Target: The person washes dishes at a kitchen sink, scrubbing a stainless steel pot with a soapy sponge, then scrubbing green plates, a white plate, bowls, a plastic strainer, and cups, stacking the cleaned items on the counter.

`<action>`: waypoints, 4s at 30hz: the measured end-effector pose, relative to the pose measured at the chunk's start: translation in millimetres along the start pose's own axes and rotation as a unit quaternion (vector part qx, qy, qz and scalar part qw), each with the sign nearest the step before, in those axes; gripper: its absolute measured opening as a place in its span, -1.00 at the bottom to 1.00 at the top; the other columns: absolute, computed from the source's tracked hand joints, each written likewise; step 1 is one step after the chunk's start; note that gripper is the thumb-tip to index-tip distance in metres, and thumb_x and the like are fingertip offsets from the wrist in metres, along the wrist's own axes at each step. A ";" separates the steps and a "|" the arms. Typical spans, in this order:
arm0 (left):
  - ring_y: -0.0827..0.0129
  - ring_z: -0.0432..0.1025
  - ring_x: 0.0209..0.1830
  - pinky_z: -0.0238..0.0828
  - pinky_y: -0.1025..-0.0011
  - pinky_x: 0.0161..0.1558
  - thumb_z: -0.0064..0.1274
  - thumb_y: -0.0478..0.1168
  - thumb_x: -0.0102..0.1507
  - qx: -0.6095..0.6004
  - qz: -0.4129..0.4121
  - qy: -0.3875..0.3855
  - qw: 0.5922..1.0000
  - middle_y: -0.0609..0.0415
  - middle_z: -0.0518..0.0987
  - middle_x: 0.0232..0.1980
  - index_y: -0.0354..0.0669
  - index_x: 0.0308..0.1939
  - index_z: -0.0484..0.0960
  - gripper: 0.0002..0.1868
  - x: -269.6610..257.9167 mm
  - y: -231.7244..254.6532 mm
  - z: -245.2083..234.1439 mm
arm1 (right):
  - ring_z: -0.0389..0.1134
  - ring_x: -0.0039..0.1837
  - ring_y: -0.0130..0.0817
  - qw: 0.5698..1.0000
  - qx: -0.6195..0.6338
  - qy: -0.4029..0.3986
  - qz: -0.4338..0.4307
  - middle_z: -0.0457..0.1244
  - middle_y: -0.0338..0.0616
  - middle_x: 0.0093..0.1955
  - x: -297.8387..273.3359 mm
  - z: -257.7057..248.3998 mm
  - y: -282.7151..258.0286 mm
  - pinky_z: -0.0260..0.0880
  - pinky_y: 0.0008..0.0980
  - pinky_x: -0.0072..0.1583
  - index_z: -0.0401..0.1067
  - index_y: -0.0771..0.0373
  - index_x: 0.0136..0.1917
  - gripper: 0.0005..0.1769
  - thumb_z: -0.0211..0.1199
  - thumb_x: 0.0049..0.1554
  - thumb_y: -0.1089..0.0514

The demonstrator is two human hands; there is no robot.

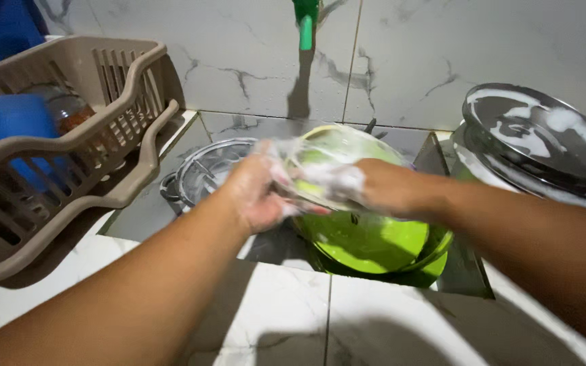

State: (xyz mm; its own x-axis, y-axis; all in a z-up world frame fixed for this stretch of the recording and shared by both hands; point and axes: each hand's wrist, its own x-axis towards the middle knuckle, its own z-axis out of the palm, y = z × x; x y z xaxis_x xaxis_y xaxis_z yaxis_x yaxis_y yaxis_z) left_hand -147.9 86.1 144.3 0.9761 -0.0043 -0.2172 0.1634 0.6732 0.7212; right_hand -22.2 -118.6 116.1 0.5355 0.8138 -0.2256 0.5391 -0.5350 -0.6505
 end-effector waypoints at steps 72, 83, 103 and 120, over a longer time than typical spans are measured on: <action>0.24 0.57 -0.25 0.59 0.20 -0.23 0.08 -0.26 0.27 -0.024 0.264 0.208 0.941 -0.08 0.65 -0.14 -0.34 -0.01 0.68 -0.73 -27.2 9.4 -1.5 | 0.36 0.03 0.09 0.884 -0.173 0.387 -0.197 0.33 0.19 0.06 45.7 29.2 -95.9 0.40 -0.01 0.07 0.40 0.31 0.14 -0.68 0.01 0.23 0.10; 0.08 0.56 -0.20 0.54 0.25 -0.17 0.11 -0.17 0.36 0.528 0.570 0.078 0.624 -0.16 0.68 -0.15 -0.18 0.09 0.68 -0.73 -68.8 44.4 12.9 | 0.38 0.02 0.06 0.712 0.692 0.115 0.020 0.32 0.21 0.08 96.6 49.2 -93.0 0.48 0.00 0.08 0.35 0.36 0.20 -0.60 -0.11 0.29 0.05; -0.05 0.51 0.01 0.46 0.04 0.03 0.02 -0.23 0.23 0.941 0.061 0.005 0.334 -0.15 0.59 -0.02 -0.10 -0.10 0.65 -0.81 8.8 26.7 -142.8 | 0.41 -0.04 -0.01 0.583 0.795 0.099 0.136 0.31 0.21 0.06 -2.4 49.7 -33.4 0.53 -0.18 -0.05 0.31 0.41 0.25 -0.46 -0.05 0.34 -0.13; -0.11 0.32 0.33 0.38 0.06 0.24 0.26 -0.21 0.07 0.801 0.020 0.241 0.547 -0.22 0.34 0.32 -0.14 0.24 0.38 -0.34 127.5 -44.7 18.6 | 0.39 -0.15 -0.10 0.589 0.755 0.260 0.128 0.35 0.08 0.00 -85.2 13.5 20.1 0.45 -0.30 -0.21 0.39 0.20 0.16 -0.49 -0.19 0.32 -0.19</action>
State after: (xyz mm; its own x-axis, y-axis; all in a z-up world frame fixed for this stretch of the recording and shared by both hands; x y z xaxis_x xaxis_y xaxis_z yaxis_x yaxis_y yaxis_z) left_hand -28.1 41.7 96.6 0.8949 0.4433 -0.0505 0.4371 -0.8484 0.2985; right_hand -65.7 -195.7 112.5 0.8113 0.3616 -0.4595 -0.5847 0.5044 -0.6354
